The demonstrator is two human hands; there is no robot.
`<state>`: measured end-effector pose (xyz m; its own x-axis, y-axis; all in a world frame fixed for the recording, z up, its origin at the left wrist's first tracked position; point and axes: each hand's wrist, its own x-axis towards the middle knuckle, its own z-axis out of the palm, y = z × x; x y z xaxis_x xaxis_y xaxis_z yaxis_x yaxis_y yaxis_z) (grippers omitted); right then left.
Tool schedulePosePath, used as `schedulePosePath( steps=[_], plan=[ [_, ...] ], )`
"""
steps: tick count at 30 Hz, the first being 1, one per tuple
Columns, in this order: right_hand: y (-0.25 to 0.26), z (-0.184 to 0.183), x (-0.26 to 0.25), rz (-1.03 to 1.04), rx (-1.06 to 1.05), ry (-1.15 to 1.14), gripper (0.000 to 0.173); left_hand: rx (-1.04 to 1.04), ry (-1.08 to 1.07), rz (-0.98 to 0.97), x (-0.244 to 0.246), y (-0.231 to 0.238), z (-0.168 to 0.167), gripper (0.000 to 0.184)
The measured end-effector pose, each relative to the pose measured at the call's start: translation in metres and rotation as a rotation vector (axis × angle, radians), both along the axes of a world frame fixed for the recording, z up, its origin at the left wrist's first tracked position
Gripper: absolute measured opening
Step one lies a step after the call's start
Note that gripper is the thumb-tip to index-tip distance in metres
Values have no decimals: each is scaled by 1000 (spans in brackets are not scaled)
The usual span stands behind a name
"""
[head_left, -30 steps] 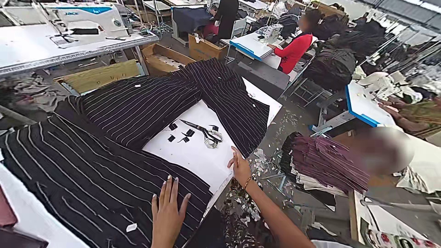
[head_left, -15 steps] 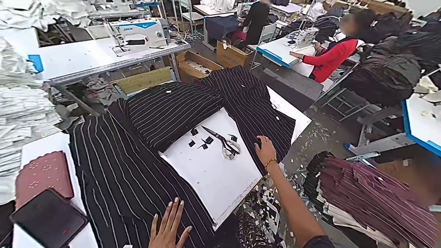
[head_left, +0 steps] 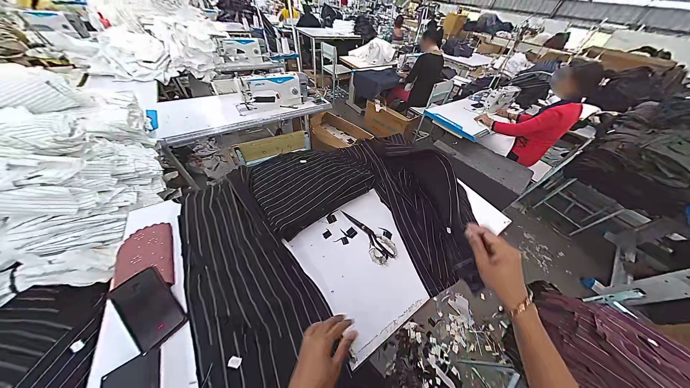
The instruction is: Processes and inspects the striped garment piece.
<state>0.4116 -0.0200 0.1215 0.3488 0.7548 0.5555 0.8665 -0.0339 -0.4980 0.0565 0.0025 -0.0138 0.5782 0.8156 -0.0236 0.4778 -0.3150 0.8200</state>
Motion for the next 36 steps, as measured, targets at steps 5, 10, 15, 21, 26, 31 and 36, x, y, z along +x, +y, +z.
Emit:
schedulePosePath(
  steps=[5,10,15,21,26,31,36],
  plan=[
    [-58,-80,-122,653,-402,305,17,-687,-453,-142,73,23,10,38],
    [-57,-69,-139,864,-530,331,24,-604,-387,-178,72,20,-3,17],
    [-27,-33,-142,991,-210,117,40,-352,-415,-367,13,-9,57,16],
    [-24,-34,-175,1012,-634,137,31,-337,-394,-3,-70,-21,44,15],
    [-47,-61,-187,977,-990,242,27,-532,-216,335,-100,-13,-4,21],
    [-70,-106,-207,788,-769,460,54,-397,-180,175,-74,3,22,30],
    [-55,-104,-216,723,-381,461,44,-219,-261,-113,-39,-10,60,24]
  ],
)
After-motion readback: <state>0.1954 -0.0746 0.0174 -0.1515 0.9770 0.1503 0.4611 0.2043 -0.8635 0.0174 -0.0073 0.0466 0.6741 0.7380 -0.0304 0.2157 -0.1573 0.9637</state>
